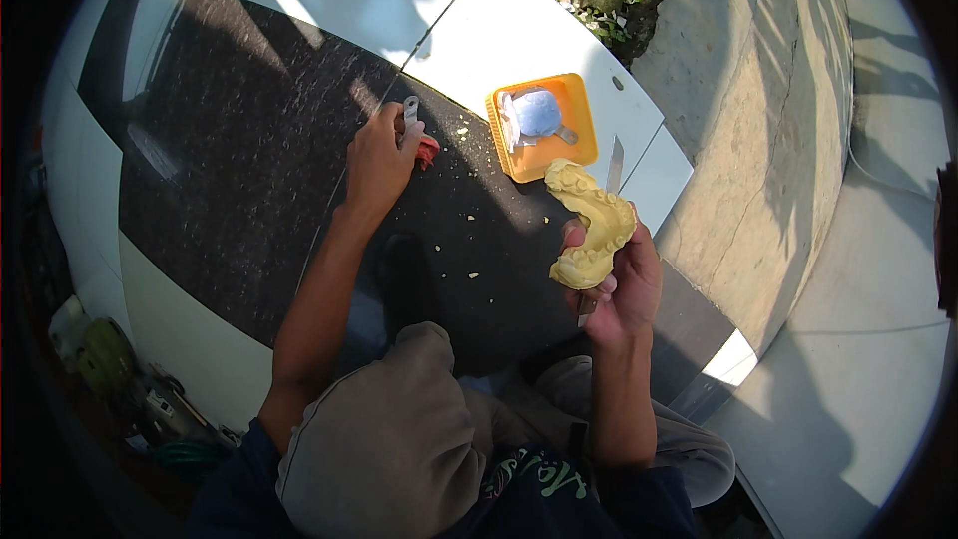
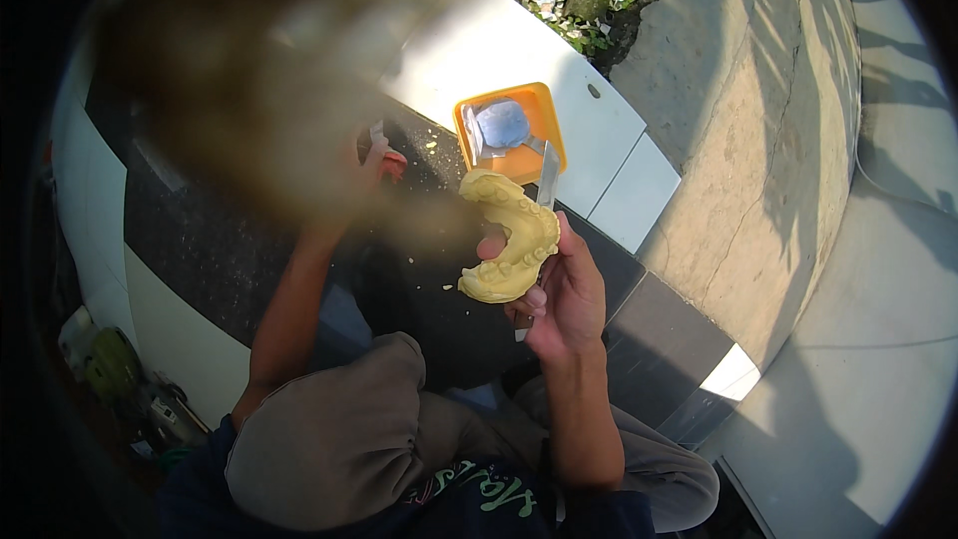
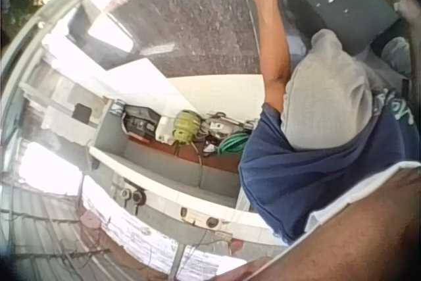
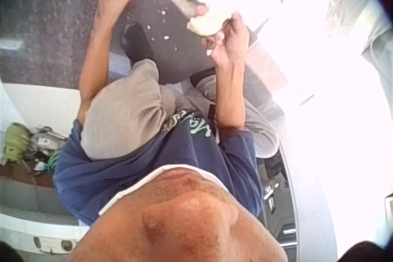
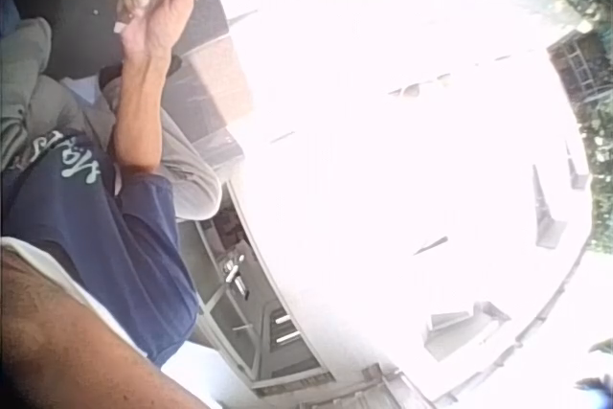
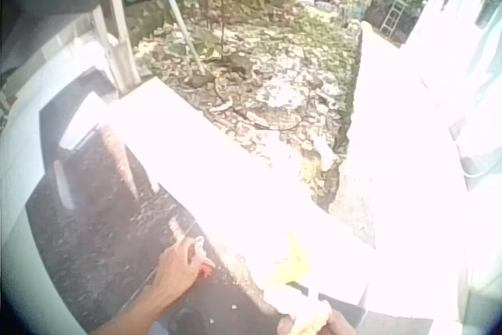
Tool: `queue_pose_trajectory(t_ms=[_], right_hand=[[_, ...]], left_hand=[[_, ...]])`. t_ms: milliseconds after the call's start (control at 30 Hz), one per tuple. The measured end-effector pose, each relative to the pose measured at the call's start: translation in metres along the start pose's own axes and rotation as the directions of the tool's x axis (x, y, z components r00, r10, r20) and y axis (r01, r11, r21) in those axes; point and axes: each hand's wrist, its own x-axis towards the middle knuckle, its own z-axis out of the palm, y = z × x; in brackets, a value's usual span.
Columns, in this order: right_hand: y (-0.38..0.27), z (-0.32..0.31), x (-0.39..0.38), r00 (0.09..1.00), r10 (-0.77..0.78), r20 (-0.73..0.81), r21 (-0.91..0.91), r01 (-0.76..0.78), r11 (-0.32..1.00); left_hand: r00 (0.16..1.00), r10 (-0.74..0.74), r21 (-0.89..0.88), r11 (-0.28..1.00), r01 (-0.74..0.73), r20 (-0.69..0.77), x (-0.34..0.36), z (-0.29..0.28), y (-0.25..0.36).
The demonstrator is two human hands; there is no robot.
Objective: Trimming and refining a yellow dental plaster model using a knife and spatula.
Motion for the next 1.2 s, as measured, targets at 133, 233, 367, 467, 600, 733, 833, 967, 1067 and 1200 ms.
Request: queue_pose_trajectory(t_ms=[133, 233, 367, 467, 600, 733, 833, 967, 1067, 1200], right_hand=[[0.001, 0.001, -0.001, 0.998, 0.018, 0.056, 0.053, -0.021, 0.998], [-0.002, -0.001, -0.002, 0.986, 0.043, 0.16, 0.165, -0.07, 0.984], [0.002, 0.002, -0.001, 0.98, 0.055, 0.191, 0.152, -0.085, 0.985], [0.006, 0.001, -0.002, 0.978, -0.015, 0.21, 0.182, -0.024, 0.983], [0.003, 0.006, -0.003, 0.983, 0.002, 0.183, 0.036, -0.009, 0.999], [-0.001, 0.014, -0.007, 0.998, 0.014, 0.057, -0.107, -0.008, 0.994], [-0.001, 0.022, -0.008, 0.999, -0.039, 0.02, -0.291, 0.043, 0.956], [0.003, 0.039, -0.01, 0.991, -0.112, -0.073, -0.396, 0.074, 0.915], [0.004, 0.042, -0.011, 0.989, -0.141, -0.056, -0.523, 0.091, 0.847], [0.003, 0.048, -0.011, 0.988, -0.153, -0.01, -0.581, 0.119, 0.805]], left_hand=[[0.926, 0.343, 0.196, 0.93, -0.311, -0.16, -0.017, -0.036, 0.065], [0.964, 0.267, -0.567, 0.794, -0.219, 0.002, -0.037, -0.046, 0.122], [0.818, 0.576, -0.619, 0.644, -0.45, 0.005, -0.054, -0.052, 0.151], [0.769, 0.636, -0.622, 0.627, -0.469, 0.062, -0.06, -0.053, 0.16], [0.761, 0.645, -0.515, 0.678, -0.524, 0.075, -0.058, -0.052, 0.152], [0.779, 0.625, -0.48, 0.702, -0.527, 0.059, -0.058, -0.056, 0.15], [0.807, 0.588, -0.548, 0.695, -0.465, 0.061, -0.06, -0.055, 0.147], [0.798, 0.602, -0.587, 0.64, -0.497, -0.02, -0.06, -0.053, 0.146], [0.749, 0.657, -0.551, 0.595, -0.585, -0.086, -0.058, -0.051, 0.144], [0.736, 0.662, -0.594, 0.538, -0.598, -0.142, -0.059, -0.051, 0.143]])
